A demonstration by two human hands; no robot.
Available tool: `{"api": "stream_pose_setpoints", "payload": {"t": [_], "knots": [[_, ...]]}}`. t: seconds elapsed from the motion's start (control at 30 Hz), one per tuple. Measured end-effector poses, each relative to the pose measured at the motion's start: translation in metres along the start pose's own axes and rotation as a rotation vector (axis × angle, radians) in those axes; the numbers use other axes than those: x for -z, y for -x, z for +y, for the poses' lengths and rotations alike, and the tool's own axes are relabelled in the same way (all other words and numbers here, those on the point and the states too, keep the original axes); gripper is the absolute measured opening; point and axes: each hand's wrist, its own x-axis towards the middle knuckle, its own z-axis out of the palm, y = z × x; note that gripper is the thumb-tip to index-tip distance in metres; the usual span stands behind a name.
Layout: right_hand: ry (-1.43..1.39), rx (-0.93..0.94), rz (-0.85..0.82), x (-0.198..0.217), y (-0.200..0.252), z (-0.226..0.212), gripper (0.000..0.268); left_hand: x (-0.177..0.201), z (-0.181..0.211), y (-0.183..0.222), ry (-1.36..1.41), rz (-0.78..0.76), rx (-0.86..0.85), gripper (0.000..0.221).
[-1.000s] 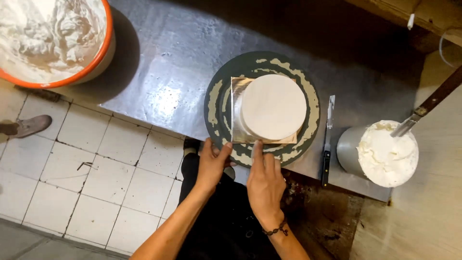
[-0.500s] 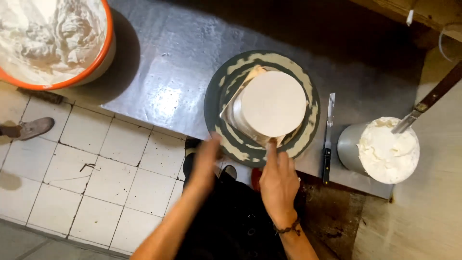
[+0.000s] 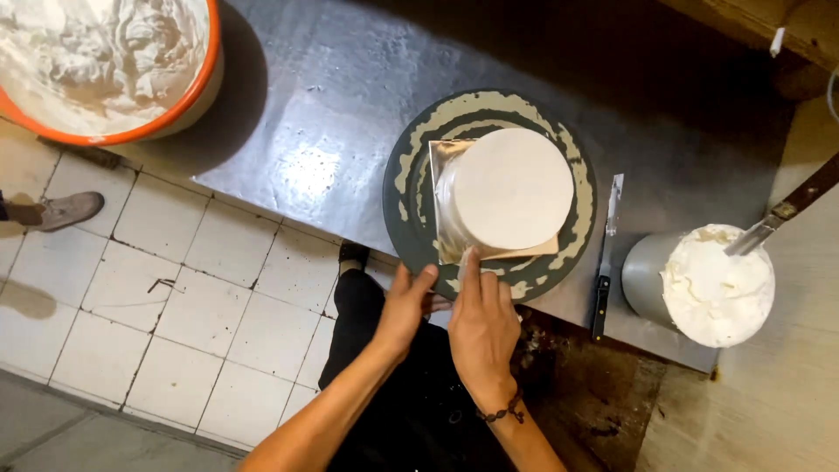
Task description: The person applies and smooths white cream onto a chocolate cake using a spatula and a turntable.
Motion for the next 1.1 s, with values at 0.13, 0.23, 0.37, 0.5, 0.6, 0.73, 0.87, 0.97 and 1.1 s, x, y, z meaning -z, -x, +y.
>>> {"api": "stream_pose_setpoints", "payload": {"t": [0.13,0.23,0.37,0.5,0.6,0.73,0.87,0.97,1.1], "knots": [[-0.042,-0.03,-0.078,0.001,-0.006,-0.007,0.057,-0.005,-0.014,0.008,0.03,-0.063,0.012,0.053],[-0.15,0.006,-0.076,-0.001,-0.007,-0.003,0.056,0.016,-0.054,0.001,-0.075,-0.139,-0.001,0.064],[-0.804,-0.184,-0.182,0.022,0.001,-0.012,0.047,0.072,-0.079,-0.003,-0.181,-0.122,0.196,0.091],[-0.928,-0.119,-0.147,0.024,0.003,-0.034,0.052,0.068,0.0,0.058,0.277,-0.218,0.42,0.095],[-0.608,0.178,-0.103,-0.01,0.018,-0.042,0.039,0.067,0.009,0.068,0.631,-0.401,0.398,0.091],[-0.37,0.459,-0.243,-0.006,0.016,-0.039,0.044,0.078,-0.017,0.044,0.2,0.092,0.126,0.061],[-0.843,0.258,-0.504,0.006,0.028,-0.016,0.029,0.118,-0.002,0.002,-0.259,0.466,-0.095,0.055],[-0.779,0.035,-0.361,0.003,0.041,0.011,0.025,0.127,0.052,-0.026,-0.286,0.42,-0.257,0.036],[-0.631,-0.356,-0.135,-0.016,0.047,0.07,0.024,0.134,0.089,-0.077,-0.349,0.198,-0.51,0.038]]}}
